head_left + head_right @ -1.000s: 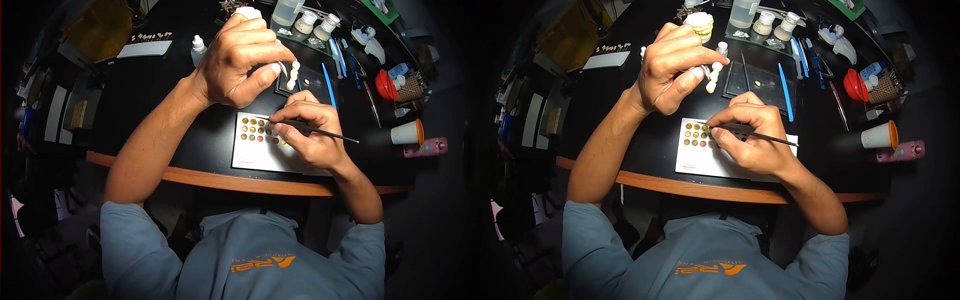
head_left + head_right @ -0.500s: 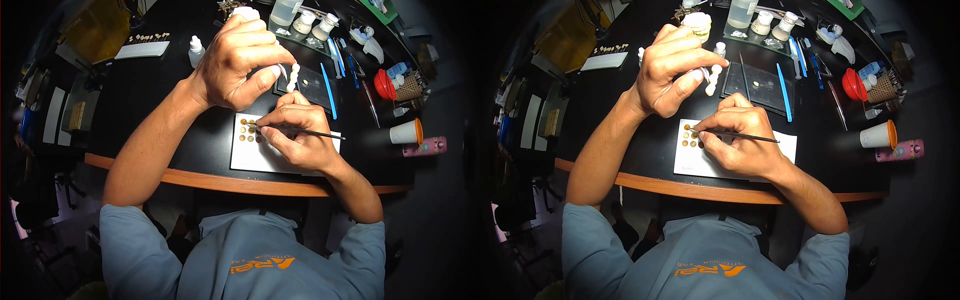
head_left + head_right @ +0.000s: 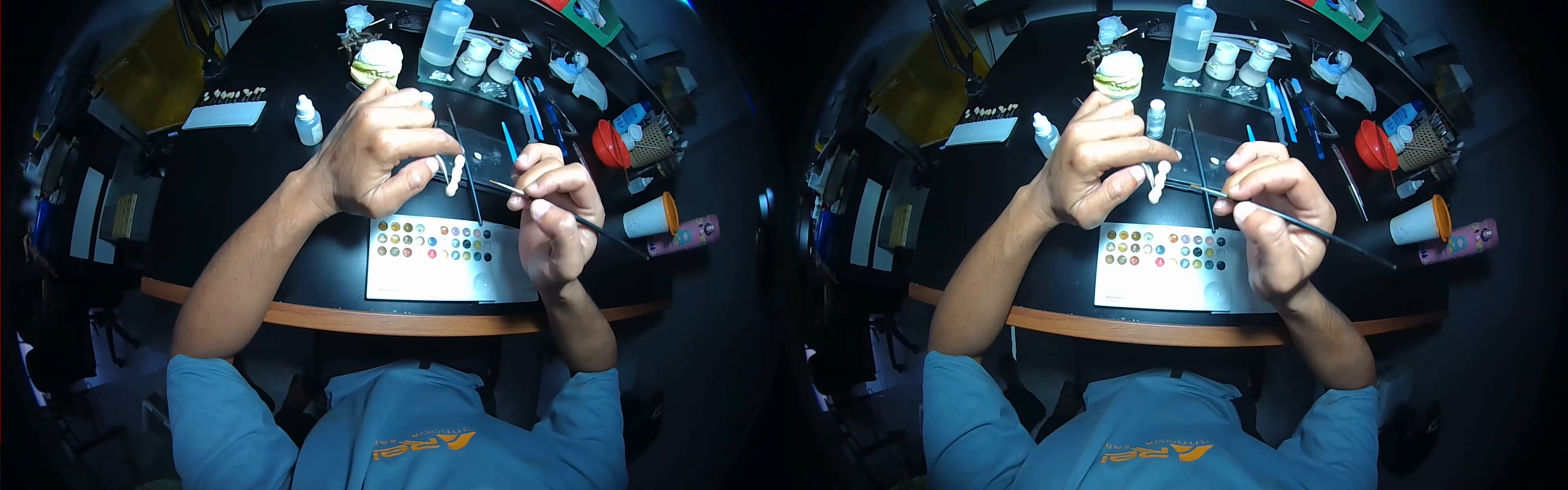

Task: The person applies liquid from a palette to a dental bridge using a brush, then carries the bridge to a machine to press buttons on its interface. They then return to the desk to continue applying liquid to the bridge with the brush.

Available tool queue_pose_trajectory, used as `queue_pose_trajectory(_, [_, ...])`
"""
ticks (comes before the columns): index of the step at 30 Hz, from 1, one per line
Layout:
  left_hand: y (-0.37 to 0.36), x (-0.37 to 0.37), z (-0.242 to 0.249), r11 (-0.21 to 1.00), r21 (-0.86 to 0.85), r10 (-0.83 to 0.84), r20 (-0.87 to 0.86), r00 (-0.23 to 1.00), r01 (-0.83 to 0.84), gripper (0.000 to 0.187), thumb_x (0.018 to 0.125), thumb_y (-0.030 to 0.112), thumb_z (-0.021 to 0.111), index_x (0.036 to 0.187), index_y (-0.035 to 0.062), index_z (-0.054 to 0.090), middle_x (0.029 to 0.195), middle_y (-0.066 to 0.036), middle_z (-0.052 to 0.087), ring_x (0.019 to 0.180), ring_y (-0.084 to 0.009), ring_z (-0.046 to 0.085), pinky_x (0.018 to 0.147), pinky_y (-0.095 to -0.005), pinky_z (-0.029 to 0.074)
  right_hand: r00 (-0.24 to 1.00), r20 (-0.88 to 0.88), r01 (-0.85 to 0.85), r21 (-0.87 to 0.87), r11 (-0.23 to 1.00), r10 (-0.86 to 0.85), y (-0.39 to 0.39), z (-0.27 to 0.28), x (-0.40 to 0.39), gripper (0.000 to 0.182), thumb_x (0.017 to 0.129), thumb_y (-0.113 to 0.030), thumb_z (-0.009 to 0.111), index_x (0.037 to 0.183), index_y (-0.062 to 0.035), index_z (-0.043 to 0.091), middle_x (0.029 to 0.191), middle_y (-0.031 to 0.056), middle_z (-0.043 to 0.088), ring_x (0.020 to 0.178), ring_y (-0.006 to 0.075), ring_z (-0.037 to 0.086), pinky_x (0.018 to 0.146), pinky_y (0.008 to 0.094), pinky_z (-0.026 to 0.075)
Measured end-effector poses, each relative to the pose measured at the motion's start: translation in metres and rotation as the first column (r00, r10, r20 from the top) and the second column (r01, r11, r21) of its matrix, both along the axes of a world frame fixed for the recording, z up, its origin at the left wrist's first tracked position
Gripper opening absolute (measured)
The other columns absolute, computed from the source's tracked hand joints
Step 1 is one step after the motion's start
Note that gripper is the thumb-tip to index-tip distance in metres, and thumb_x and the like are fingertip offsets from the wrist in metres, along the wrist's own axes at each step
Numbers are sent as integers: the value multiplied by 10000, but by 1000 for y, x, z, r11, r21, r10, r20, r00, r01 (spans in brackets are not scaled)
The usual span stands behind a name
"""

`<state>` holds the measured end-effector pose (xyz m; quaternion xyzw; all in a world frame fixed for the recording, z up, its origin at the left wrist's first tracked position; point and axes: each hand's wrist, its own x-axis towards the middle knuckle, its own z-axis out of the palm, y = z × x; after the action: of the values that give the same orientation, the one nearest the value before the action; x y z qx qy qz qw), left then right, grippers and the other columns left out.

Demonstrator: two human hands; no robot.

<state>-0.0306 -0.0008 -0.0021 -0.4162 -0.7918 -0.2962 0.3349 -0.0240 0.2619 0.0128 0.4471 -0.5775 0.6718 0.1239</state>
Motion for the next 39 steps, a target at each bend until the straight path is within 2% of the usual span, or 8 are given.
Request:
queue_pose_trajectory(2, [4, 0, -1, 998, 2, -56, 27, 998, 56, 407, 828, 306, 560, 997, 48, 826, 642, -40, 528, 685, -215, 470, 793, -382, 360, 988, -155, 26, 52, 998, -17, 1, 1, 0, 91, 839, 10, 636, 929, 0, 635, 778, 118, 693, 952, 262, 662, 948, 461, 547])
queue_pose_trajectory(4, [7, 3, -2, 995, 1, -95, 97, 991, 95, 415, 833, 313, 562, 1004, 40, 824, 655, -41, 532, 687, -212, 456, 771, -383, 342, 982, -185, -28, 36, 999, 34, -3, -2, 3, 135, 790, 37, 701, 887, -26, 631, 776, 106, 711, 1060, 356, 689, 1032, 530, 534])
queue_pose_trajectory(7, [11, 5, -7, 991, 8, -136, 144, 980, 136, 414, 839, 319, 570, 999, 28, 817, 674, -47, 537, 687, -211, 444, 748, -387, 324, 978, -206, -20, 109, 994, 42, -7, 0, 8, 136, 691, 66, 654, 788, -19, 607, 756, 91, 695, 1161, 411, 701, 1016, 489, 579])
queue_pose_trajectory(13, [15, 7, -7, 986, -10, -164, 137, 977, 167, 383, 841, 319, 587, 948, 15, 794, 682, -62, 522, 684, -218, 443, 717, -395, 315, 973, -229, 12, 112, 994, 14, -12, -1, 10, 135, 634, 84, 629, 725, -7, 586, 714, 79, 664, 1120, 403, 724, 979, 477, 619])
queue_pose_trajectory(16, [14, 8, -3, 988, -5, -154, 139, 978, 157, 273, 756, 230, 662, 918, 59, 800, 688, -47, 576, 699, -226, 498, 740, -395, 350, 974, -226, 20, 112, 994, 6, -13, -1, 11, 132, 633, 83, 625, 720, -8, 587, 712, 75, 661, 1117, 401, 725, 975, 474, 621])
queue_pose_trajectory(34, [15, 9, -1, 987, -3, -156, 132, 979, 158, 270, 751, 229, 659, 918, 64, 792, 696, -44, 580, 695, -231, 504, 731, -400, 358, 969, -248, 43, 137, 990, -8, -14, 2, 13, 132, 619, 89, 629, 693, -11, 585, 705, 72, 653, 1096, 396, 734, 938, 465, 632])
queue_pose_trajectory(37, [15, 8, -3, 985, -4, -170, 137, 976, 172, 352, 829, 299, 606, 940, 28, 801, 675, -53, 517, 677, -223, 448, 717, -397, 325, 968, -251, 50, 147, 988, -12, -13, 2, 14, 135, 615, 89, 628, 691, -13, 584, 702, 70, 651, 1088, 394, 738, 933, 456, 631])
queue_pose_trajectory(39, [14, 9, 0, 987, -9, -160, 135, 978, 163, 305, 775, 251, 639, 940, 52, 801, 691, -47, 564, 689, -228, 488, 727, -398, 348, 969, -246, 42, 130, 991, -9, -13, 1, 14, 138, 613, 90, 628, 692, -14, 585, 701, 68, 650, 1085, 392, 740, 932, 450, 630])
